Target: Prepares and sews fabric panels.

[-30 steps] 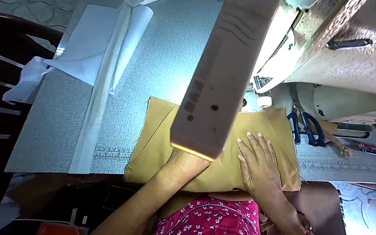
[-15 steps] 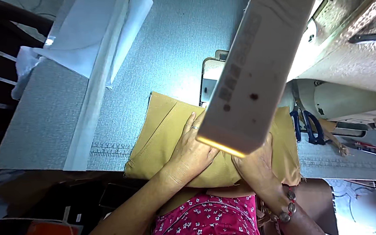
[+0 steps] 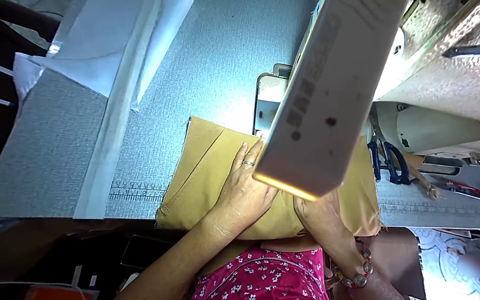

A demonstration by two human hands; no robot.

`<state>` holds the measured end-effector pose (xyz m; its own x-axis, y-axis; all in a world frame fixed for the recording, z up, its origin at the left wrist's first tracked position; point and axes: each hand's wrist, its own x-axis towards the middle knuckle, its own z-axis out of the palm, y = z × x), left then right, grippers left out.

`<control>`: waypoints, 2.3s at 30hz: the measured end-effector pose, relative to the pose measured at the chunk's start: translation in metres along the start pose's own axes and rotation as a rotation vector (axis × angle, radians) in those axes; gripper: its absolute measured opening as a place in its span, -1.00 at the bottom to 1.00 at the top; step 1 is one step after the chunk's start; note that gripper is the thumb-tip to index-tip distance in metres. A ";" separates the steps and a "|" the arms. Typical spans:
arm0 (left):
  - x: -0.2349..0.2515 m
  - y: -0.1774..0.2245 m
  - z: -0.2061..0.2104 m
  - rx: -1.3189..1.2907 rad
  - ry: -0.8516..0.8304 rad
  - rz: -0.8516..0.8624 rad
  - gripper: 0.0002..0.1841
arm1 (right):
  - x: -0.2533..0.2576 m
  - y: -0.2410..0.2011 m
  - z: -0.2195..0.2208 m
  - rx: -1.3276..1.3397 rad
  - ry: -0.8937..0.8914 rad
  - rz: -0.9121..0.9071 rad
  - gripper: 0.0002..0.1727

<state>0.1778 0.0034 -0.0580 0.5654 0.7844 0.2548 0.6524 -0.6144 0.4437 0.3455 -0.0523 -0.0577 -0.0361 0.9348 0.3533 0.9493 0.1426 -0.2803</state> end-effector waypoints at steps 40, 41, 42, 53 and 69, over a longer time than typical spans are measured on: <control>0.004 0.004 0.001 0.011 0.029 -0.005 -0.51 | 0.075 0.021 -0.022 0.366 -0.054 0.142 -0.69; 0.005 0.004 0.000 0.005 0.026 -0.007 -0.51 | 0.081 0.017 -0.024 0.406 -0.109 0.231 -0.63; 0.005 0.003 0.000 0.001 0.025 -0.006 -0.51 | 0.086 0.014 -0.024 0.427 -0.144 0.299 -0.60; 0.004 0.004 0.001 0.005 0.025 -0.006 -0.53 | 0.084 0.014 -0.021 0.446 -0.118 0.311 -0.84; 0.046 -0.007 -0.009 -0.005 -0.070 -0.028 -0.53 | 0.112 0.053 0.028 0.284 0.043 0.138 -0.60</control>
<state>0.1947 0.0449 -0.0413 0.5809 0.7935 0.1816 0.6661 -0.5916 0.4541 0.3835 0.0693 -0.0580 0.1062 0.9379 0.3302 0.8191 0.1057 -0.5638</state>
